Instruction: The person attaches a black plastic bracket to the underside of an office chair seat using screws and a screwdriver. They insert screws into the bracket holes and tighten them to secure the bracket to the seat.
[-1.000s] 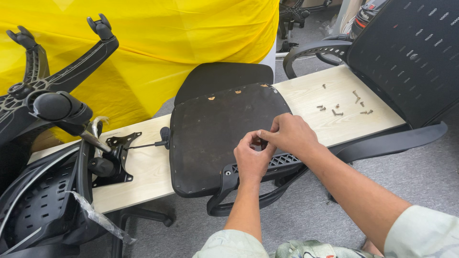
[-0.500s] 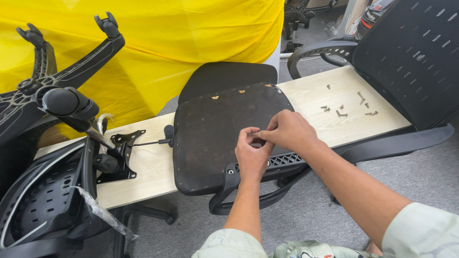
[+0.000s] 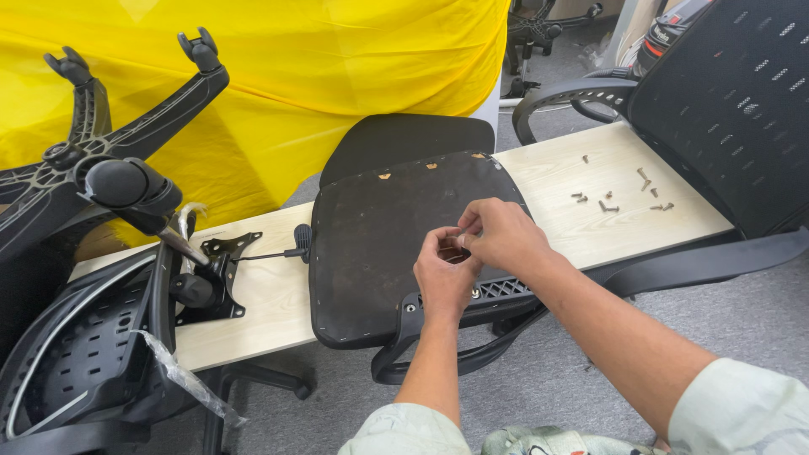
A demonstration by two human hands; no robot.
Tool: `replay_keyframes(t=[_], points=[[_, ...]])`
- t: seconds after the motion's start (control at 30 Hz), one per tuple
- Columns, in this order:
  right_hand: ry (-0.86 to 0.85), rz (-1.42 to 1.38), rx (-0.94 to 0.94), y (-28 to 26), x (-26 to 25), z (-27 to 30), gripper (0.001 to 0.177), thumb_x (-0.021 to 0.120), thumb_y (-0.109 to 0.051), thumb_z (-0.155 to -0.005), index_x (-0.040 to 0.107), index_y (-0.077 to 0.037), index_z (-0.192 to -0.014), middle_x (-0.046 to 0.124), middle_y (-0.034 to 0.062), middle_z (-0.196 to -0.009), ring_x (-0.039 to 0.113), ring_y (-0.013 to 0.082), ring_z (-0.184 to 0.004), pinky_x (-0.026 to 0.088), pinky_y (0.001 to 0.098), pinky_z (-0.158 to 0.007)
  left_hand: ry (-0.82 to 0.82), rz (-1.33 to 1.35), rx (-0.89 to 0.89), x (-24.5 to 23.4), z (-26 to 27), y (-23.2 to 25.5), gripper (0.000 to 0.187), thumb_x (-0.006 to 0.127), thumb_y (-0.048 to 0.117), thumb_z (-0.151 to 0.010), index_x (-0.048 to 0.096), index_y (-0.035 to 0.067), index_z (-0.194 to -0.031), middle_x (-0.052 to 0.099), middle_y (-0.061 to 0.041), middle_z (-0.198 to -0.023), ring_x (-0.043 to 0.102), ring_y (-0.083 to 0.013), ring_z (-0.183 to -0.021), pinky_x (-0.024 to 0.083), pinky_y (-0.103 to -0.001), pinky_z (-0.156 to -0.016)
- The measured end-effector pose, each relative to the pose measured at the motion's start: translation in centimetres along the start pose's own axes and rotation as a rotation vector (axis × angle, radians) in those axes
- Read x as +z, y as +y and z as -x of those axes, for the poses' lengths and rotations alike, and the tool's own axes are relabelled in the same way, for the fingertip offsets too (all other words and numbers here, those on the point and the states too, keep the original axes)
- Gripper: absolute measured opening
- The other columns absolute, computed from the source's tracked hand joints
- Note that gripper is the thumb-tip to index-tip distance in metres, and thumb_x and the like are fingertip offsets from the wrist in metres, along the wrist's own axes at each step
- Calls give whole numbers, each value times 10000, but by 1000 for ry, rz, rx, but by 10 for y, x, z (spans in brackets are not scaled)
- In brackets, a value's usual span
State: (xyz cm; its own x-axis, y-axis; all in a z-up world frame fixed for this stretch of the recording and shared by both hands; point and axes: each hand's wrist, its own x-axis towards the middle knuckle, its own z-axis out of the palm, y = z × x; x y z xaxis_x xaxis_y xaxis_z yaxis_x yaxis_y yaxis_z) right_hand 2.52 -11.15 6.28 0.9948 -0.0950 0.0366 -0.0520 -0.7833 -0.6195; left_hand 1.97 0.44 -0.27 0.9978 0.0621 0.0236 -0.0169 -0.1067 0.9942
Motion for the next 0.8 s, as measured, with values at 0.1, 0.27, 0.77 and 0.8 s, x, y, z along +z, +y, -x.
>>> replay_keyframes(t=[0.1, 0.27, 0.77, 0.8], points=[[21, 38, 24, -4, -5, 5, 285, 779, -244, -803, 776, -65, -1024, 794, 111, -959, 760, 268, -946, 581, 411, -827, 5, -7, 32, 0, 3, 6, 544, 849, 246, -686, 615, 73, -1146, 760, -55, -898, 734, -145, -838, 601, -296, -781], [23, 102, 151, -6, -13, 8, 293, 792, -336, -829, 797, -87, -984, 778, 137, -931, 754, 305, -912, 581, 438, -813, -49, -81, 56, 2, 7, 12, 563, 888, 300, -691, 631, 74, -1138, 791, -85, -959, 737, -167, -887, 570, -324, -811], [-106, 183, -97, 18, -29, 0, 350, 831, -279, -669, 809, -51, -934, 788, 166, -818, 780, 314, -773, 604, 416, -749, -26, -116, 142, 10, 16, 9, 332, 801, 157, -790, 761, 46, -1100, 784, -123, -1032, 767, -214, -948, 606, -357, -830], [-123, 187, -91, 18, -32, 0, 335, 821, -265, -664, 815, -53, -923, 792, 164, -804, 787, 313, -755, 607, 415, -744, -42, -113, 137, 10, 19, 10, 341, 791, 155, -802, 762, 49, -1124, 791, -131, -1039, 769, -218, -957, 601, -362, -844]])
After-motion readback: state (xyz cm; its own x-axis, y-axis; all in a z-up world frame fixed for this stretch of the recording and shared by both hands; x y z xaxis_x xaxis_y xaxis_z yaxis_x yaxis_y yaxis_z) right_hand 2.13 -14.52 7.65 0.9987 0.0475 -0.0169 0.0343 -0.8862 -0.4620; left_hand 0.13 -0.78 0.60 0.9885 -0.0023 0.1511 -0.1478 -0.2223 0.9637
